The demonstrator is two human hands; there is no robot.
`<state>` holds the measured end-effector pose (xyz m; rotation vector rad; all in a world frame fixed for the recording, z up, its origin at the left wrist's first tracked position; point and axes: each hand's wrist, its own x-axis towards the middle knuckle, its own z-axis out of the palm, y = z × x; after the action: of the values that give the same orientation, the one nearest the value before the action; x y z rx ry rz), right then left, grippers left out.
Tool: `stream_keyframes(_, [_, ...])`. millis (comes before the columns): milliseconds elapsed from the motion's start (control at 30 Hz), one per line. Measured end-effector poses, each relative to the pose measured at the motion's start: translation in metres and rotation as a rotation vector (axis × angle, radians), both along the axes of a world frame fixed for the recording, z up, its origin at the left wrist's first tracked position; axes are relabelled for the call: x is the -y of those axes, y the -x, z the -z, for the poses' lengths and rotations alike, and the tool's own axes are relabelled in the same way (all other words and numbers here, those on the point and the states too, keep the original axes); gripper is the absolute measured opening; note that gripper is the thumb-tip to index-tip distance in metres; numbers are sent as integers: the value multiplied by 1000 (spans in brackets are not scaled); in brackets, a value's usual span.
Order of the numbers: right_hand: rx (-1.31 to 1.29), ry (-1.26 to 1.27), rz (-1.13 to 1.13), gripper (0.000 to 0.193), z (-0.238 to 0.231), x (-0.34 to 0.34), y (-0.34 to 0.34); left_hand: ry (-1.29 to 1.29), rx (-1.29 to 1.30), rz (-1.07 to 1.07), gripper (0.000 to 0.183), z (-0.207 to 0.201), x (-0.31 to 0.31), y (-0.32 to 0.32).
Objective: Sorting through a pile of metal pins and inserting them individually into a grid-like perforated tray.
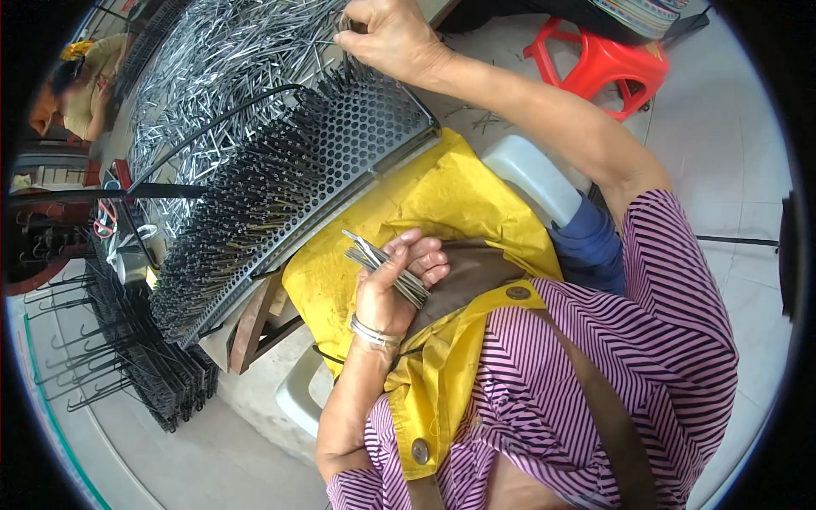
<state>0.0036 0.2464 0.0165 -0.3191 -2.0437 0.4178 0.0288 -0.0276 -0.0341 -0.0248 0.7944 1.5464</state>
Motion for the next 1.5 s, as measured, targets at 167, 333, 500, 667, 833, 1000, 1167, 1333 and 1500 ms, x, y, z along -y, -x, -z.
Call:
stream_keyframes(167, [-15, 160, -40, 17, -5, 5, 2, 3, -12, 14, 30, 0, -1, 0])
stream_keyframes(333, [26, 133, 13, 16, -1, 3, 4, -10, -5, 15, 30, 0, 0, 0])
stream_keyframes(500, [89, 82, -69, 12, -5, 8, 8, -2, 14, -11, 33, -2, -1, -1])
stream_keyframes(667, [250, 18, -127, 8, -11, 8, 19, -6, -1, 14, 29, -1, -1, 0])
stream_keyframes(833, [255, 133, -119, 11, -7, 7, 12, 5, 9, -9, 34, -1, -1, -1])
stream_keyframes(1000, [200, 159, -144, 17, 1, 10, 6, 8, 4, -6, 34, -1, 0, -1])
stream_keyframes(1167, [155, 105, -177, 15, 5, 4, 5, 13, -1, -6, 35, 0, -1, -1])
stream_keyframes(1333, [107, 39, -178, 10, 5, 6, 2, -1, -25, 6, 35, -3, -2, -2])
stream_keyframes(1500, [62, -47, -193, 6, 1, 4, 6, 10, -52, 17, 35, -6, -3, -3])
